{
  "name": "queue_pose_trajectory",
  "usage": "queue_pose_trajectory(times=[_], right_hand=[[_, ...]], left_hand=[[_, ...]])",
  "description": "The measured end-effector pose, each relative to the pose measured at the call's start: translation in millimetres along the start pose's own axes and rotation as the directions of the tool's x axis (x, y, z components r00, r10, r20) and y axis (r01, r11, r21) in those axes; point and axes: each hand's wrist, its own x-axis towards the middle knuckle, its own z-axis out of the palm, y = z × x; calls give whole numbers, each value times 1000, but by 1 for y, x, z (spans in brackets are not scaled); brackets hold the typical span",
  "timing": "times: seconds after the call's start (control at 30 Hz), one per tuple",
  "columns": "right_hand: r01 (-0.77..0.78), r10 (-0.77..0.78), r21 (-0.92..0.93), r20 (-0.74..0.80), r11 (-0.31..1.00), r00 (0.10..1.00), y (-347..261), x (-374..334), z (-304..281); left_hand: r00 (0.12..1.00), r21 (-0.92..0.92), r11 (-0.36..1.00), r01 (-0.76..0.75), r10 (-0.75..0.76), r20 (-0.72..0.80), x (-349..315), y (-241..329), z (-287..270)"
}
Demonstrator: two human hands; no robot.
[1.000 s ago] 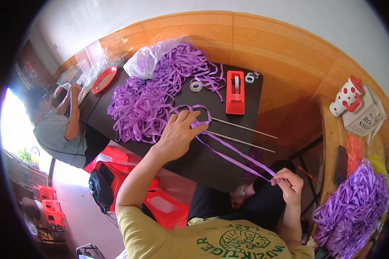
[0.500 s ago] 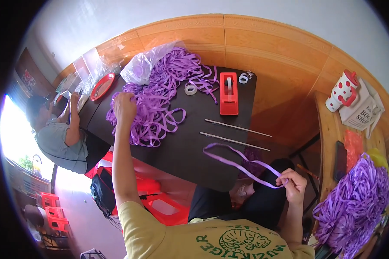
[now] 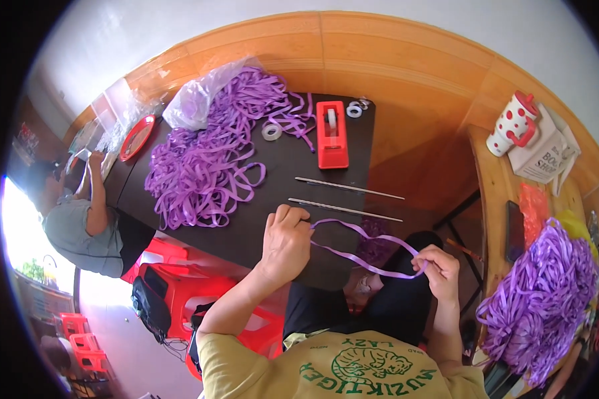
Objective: Wrapping purple ribbon around a metal jig to create uniform decorative loops.
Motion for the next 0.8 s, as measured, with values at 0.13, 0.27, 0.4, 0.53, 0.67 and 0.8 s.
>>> queue_pose_trajectory(times=[0.13,0.27,0.4,0.53,0.67,0.8], right_hand=[[-268,237,-113,-231,957,944,31,-10,-17],[-60,12,-160,-281,985,960,-4,6,-3],[71,-124,194,279,978,952,-42,27,15],[12,-55,145,299,989,953,-25,29,6],[3,-32,82,354,997,935,-11,25,-9],[185,-125,-236,247,954,961,0,25,-13]], left_hand=[[994,-250,968,28,-55,-99,-5,10,8],[986,-652,740,165,-138,93,-3,57,6],[989,-775,615,144,-64,134,3,111,25],[957,-779,563,277,-237,168,0,129,54],[921,-812,473,342,-342,189,-22,131,99],[848,-873,232,429,-436,301,-31,133,128]])
